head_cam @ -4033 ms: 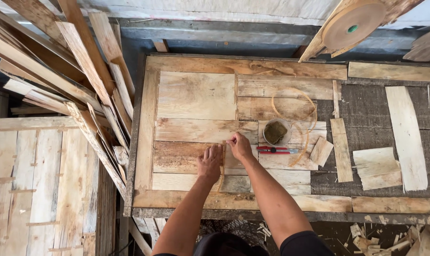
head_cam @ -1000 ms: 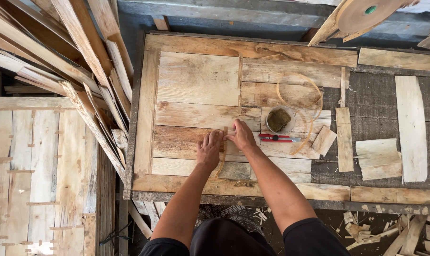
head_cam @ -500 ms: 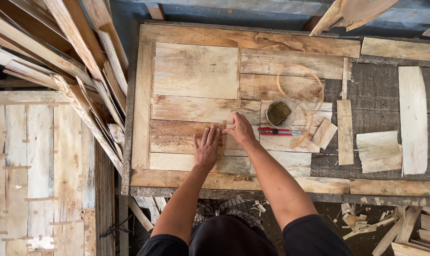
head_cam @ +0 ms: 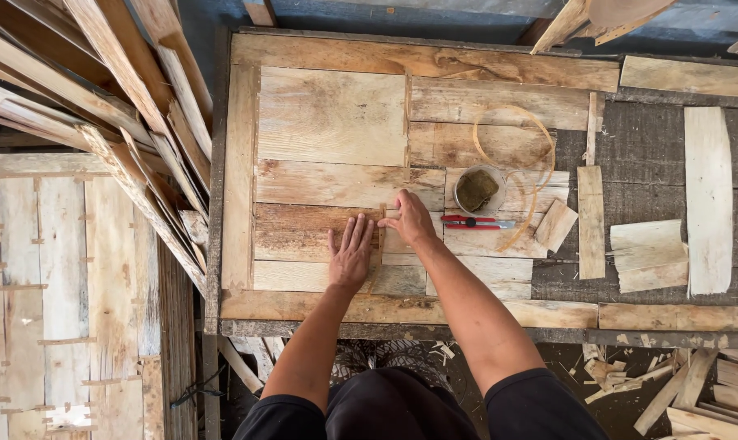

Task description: Measure, cut, and fit wood veneer strips into a multi-panel decorative layout.

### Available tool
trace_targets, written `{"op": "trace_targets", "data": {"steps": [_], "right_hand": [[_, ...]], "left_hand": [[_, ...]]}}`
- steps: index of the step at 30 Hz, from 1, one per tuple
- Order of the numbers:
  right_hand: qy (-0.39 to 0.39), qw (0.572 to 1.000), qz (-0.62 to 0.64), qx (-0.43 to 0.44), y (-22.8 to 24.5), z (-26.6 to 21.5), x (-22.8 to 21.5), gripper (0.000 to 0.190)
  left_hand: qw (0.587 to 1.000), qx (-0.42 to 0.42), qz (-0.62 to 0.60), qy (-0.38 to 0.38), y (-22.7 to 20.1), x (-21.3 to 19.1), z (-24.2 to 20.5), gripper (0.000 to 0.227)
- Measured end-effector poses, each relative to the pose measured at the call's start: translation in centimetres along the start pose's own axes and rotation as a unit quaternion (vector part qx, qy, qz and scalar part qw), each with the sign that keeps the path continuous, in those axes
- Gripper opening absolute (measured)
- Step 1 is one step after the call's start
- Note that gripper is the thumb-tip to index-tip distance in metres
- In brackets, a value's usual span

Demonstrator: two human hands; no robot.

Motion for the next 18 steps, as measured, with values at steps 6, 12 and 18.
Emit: {"op": "trace_targets", "data": {"steps": [6,12,18], "right_hand": [[-0.003,1.000,-0.011,-0.003,-0.3,0.1,0.2,0.068],[-0.009,1.000,-0.002,-0.014,-0.6,0.3,0.6,0.068],[-0.011,1.000,0.000,-0.011,-0.6,0.2,0.4,0.068]], "left_hand": [[0.997,0.009,-0.032,0.074,0.1,-1.6,-0.2,0.063],[0.987,0.059,-0.037,0.143,0.1,-3.2,-0.5,0.075],[0.982,0.086,-0.031,0.166,0.6,-2.0,-0.3,0.076]]}}
Point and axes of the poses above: each hand's wrist, its own z-axis towards the middle knuckle, its own x-axis out of the palm, y = z × x, the point moved 5 cm from there along z, towards the middle knuckle, and after that the axes turned 6 degrees about -z, right-handed, at the moved point
